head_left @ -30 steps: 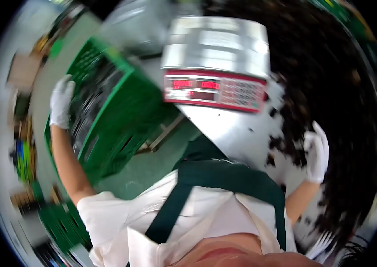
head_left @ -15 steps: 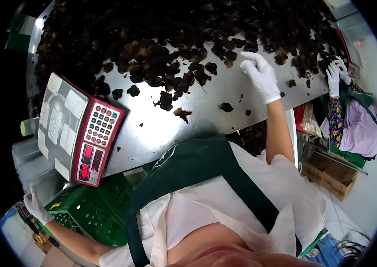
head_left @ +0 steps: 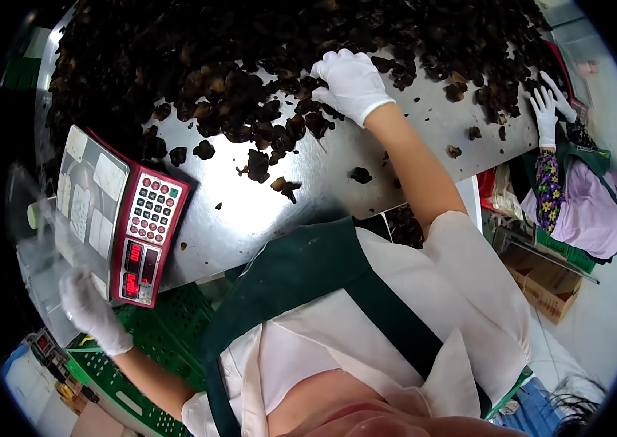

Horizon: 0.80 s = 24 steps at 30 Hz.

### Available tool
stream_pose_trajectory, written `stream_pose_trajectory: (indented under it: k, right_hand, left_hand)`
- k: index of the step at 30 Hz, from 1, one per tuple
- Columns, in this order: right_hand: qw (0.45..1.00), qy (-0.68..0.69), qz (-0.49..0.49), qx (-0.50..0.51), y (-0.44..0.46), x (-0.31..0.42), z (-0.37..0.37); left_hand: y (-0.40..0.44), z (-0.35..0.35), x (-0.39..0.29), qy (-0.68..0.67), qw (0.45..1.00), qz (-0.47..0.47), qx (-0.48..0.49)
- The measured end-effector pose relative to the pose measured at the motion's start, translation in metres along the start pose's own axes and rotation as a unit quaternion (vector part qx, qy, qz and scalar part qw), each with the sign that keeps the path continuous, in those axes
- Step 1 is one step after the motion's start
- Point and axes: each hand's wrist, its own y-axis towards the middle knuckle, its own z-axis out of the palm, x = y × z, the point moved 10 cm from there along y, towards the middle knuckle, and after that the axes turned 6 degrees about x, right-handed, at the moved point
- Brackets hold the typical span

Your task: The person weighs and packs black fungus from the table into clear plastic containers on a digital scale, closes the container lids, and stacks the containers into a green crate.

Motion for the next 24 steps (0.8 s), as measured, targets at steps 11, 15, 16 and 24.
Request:
stream_pose_trajectory:
  k: [11, 15, 16, 24]
  right_hand:
    - [0.883, 0.454, 0.104, -0.057, -0.102, -0.096, -0.057]
    - [0.8, 0.548, 0.212, 0.121, -0.21, -0.159, -0.017]
    - [0.792, 0.535, 0.211, 0.204, -0.233, -0.158, -0.006]
    - [0.95, 0.286, 0.121, -0.028, -0.14, -0.084, -0.022]
  left_hand:
    - [0.024, 0.023, -0.11, 0.048, 0.998, -0.017, -0.024]
    - [0.022, 0.038, -0.142, 0.131, 0.982, 0.128, -0.046]
    - [0.021, 0.045, -0.142, 0.136, 0.981, 0.129, -0.045]
    - [0.02, 0.043, -0.152, 0.119, 0.986, 0.065, -0.097]
